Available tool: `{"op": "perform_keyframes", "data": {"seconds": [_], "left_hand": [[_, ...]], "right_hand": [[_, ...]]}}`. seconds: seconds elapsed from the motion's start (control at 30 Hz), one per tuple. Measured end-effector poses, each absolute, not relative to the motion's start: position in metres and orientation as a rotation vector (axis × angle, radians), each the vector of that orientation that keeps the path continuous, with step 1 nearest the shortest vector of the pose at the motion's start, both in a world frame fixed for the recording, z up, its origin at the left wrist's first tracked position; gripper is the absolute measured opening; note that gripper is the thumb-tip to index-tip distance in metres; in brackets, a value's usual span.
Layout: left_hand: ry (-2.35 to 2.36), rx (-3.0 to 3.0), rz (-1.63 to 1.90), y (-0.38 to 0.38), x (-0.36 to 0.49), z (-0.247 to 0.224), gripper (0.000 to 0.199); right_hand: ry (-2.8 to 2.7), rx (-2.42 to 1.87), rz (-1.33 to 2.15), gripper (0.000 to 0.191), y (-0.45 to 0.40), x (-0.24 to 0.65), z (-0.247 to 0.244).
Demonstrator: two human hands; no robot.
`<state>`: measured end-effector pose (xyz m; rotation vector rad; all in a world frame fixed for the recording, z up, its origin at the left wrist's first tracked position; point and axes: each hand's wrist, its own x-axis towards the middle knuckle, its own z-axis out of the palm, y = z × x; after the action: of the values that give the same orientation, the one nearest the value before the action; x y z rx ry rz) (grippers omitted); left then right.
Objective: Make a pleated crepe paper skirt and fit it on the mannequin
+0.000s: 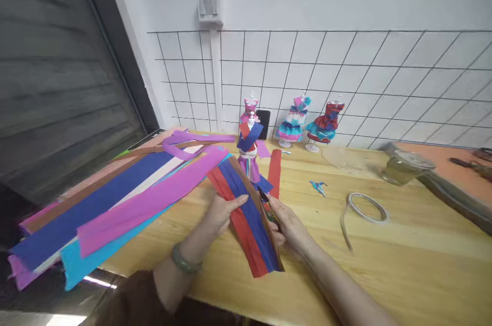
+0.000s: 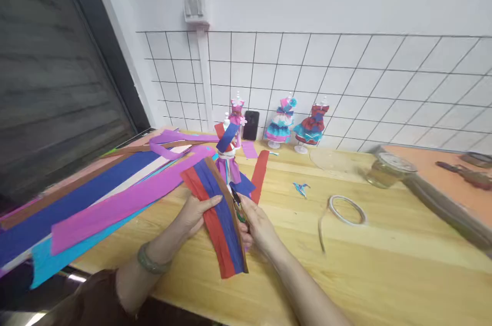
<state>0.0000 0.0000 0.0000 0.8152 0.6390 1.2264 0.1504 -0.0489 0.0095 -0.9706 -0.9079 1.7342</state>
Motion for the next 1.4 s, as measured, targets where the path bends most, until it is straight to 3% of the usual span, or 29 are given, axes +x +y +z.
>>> {"op": "perform_keyframes", "data": {"seconds": [0.63, 1.4], "left_hand": [[0.615, 0.863, 1.200, -0.0041, -0.0013, -0.0003, 0.032], [0.590, 0.932, 1.110, -0.0095, 0.0038, -0.0035, 0.043]], "right_hand": [[-0.921, -0.943, 1.717, 0.043, -0.0490, 0.1517, 0.0109], [-0.871, -0.849, 1.741, 0.044, -0.0486, 0.1486, 0.0133]]}}
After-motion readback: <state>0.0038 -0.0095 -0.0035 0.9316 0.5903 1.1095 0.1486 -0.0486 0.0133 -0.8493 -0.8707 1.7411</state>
